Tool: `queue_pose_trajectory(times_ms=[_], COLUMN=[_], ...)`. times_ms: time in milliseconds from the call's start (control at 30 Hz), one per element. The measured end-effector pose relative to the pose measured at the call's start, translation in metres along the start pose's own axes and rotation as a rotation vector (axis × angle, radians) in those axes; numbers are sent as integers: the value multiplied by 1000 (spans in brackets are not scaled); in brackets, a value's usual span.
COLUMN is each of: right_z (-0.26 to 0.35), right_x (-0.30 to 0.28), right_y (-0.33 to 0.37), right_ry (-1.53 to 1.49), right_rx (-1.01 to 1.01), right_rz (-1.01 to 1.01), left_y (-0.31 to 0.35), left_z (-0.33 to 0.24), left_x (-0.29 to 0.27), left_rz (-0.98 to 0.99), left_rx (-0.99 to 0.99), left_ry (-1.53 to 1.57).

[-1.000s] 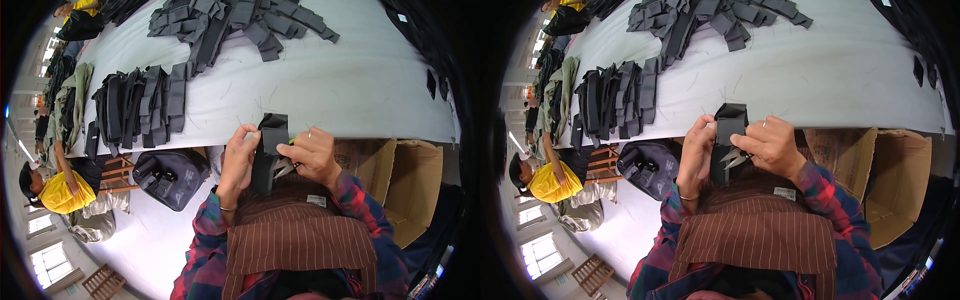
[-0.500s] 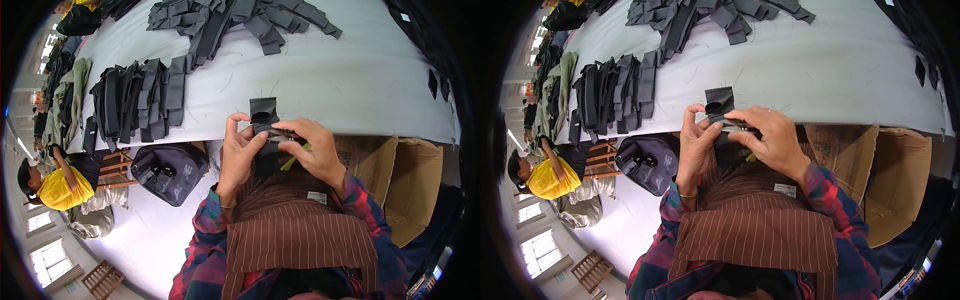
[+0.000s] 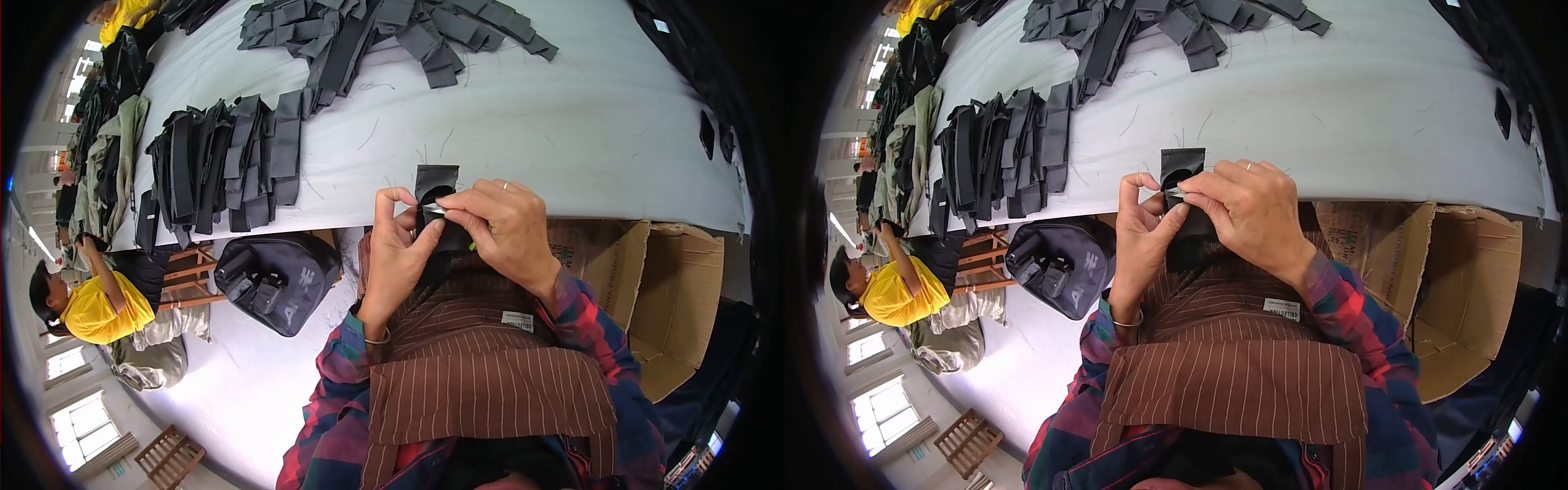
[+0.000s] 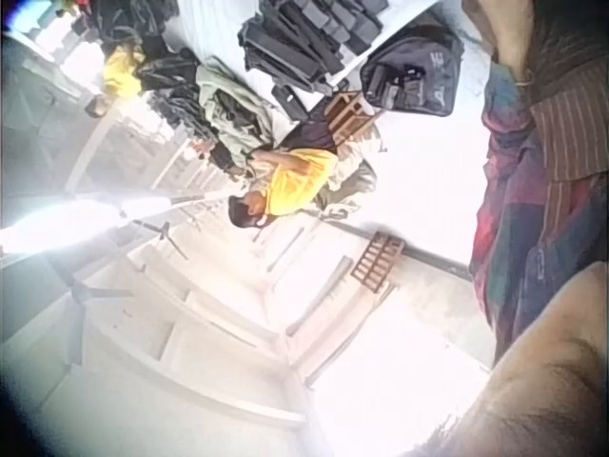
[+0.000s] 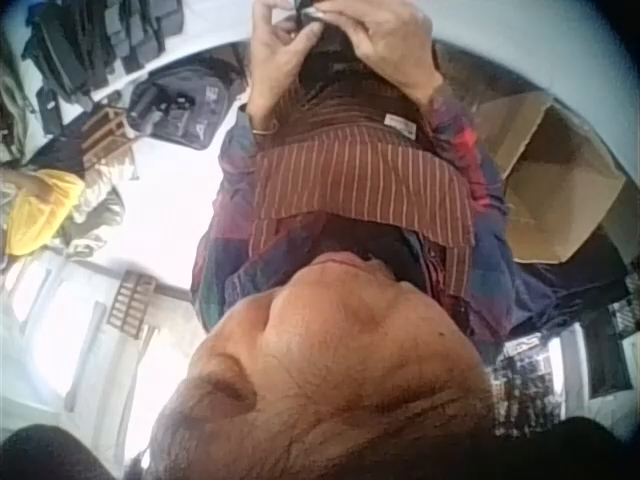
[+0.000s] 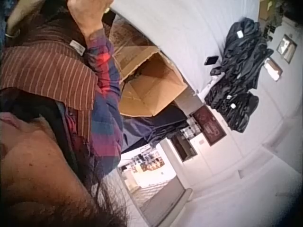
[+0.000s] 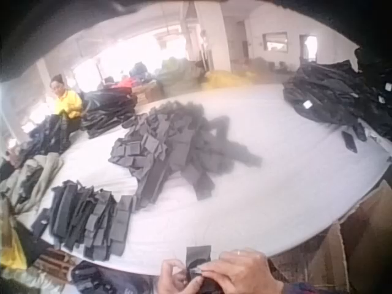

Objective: The recorder uses a small thread clipper to trim loose threads from black fabric straps on a work table.

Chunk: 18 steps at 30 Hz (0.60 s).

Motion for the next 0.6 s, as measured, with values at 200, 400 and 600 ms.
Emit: queue_pose_trajectory(times_ms=[200, 400, 600], right_z=[3, -28, -37], right_x=[-3, 3, -7], right_y=[-2, 5, 11], right_ry=[55, -462, -441], right_rx=[-38, 315, 320], right_rz=[4, -31, 8], left_y=[1, -2, 0], left_z=[5, 6, 0], left_x=[-5, -3, -2], left_rz=[7, 64, 99], left_rx=[-12, -117, -187], left_ry=[-85, 127, 259])
Point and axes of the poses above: each hand's wrist, its own y-axis away from the middle knuckle, its own x-axis out of the palm, z = x × y, the point moved 9 cm from there along -y, towards the middle knuckle, and after that the axes turned 3 degrees about -x, right-handed, at the moved point
